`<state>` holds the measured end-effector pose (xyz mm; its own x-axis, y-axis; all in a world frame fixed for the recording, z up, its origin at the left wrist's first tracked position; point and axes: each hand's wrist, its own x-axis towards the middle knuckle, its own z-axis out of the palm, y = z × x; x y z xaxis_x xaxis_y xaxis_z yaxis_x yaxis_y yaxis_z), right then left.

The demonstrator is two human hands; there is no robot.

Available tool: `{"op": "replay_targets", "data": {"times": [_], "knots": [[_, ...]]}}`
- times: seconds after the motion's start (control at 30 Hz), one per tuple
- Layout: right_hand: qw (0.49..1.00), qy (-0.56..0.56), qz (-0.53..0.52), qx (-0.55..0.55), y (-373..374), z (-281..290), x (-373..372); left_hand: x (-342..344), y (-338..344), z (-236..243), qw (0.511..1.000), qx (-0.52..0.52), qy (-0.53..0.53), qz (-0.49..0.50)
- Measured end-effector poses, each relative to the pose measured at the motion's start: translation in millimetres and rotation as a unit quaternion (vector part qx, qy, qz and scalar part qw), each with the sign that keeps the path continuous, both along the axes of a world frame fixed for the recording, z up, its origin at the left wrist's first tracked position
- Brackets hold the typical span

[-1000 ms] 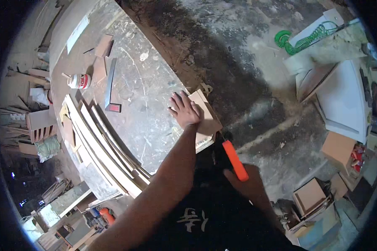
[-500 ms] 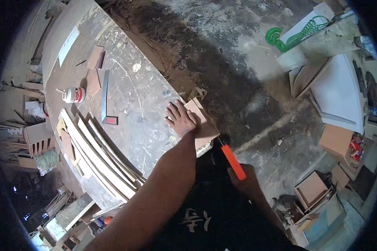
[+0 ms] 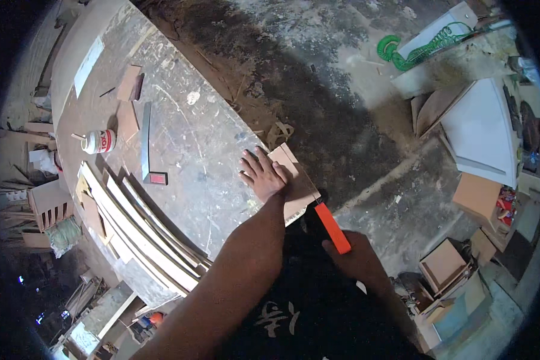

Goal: Saw a small piece of wood from a larger plank and sand the edges of the cut piece.

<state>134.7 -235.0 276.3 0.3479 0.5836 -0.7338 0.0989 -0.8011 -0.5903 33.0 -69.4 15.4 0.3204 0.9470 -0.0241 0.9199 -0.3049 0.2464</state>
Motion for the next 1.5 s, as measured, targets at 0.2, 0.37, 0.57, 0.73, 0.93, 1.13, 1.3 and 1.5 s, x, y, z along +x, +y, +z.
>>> {"op": "replay_targets", "data": {"times": [0.2,0.37,0.57,0.73,0.93,1.13,1.3,1.5], "knots": [[0.999,0.01,0.026,-0.023,-9.4,24.1,1.3,-2.5,2.0,2.5,1.0,0.023,0.0,0.005],[0.998,-0.016,-0.008,0.062,8.6,-40.4,-0.9,3.6,0.4,7.9,1.0,0.01,-0.026,0.003],[0.999,0.041,-0.017,-0.009,-1.1,36.4,16.4,0.0,0.1,4.1,0.999,0.03,-0.034,0.009],[0.996,0.066,-0.057,-0.025,-6.5,13.8,20.0,-1.7,1.3,2.8,0.999,0.027,-0.029,0.011],[0.999,0.033,-0.031,-0.029,9.8,-44.9,15.5,2.7,-1.8,1.0,1.0,0.012,-0.001,0.002],[0.997,0.057,0.0,-0.042,8.9,-18.5,13.8,1.8,-0.4,0.0,1.0,-0.001,-0.012,0.006],[0.996,0.065,0.005,-0.059,-2.8,58.2,27.8,-0.6,1.2,1.3,0.999,0.001,-0.029,0.013],[0.999,0.043,0.007,-0.025,20.2,-22.1,21.4,-0.4,0.5,5.4,1.0,-0.023,-0.001,0.014]]}}
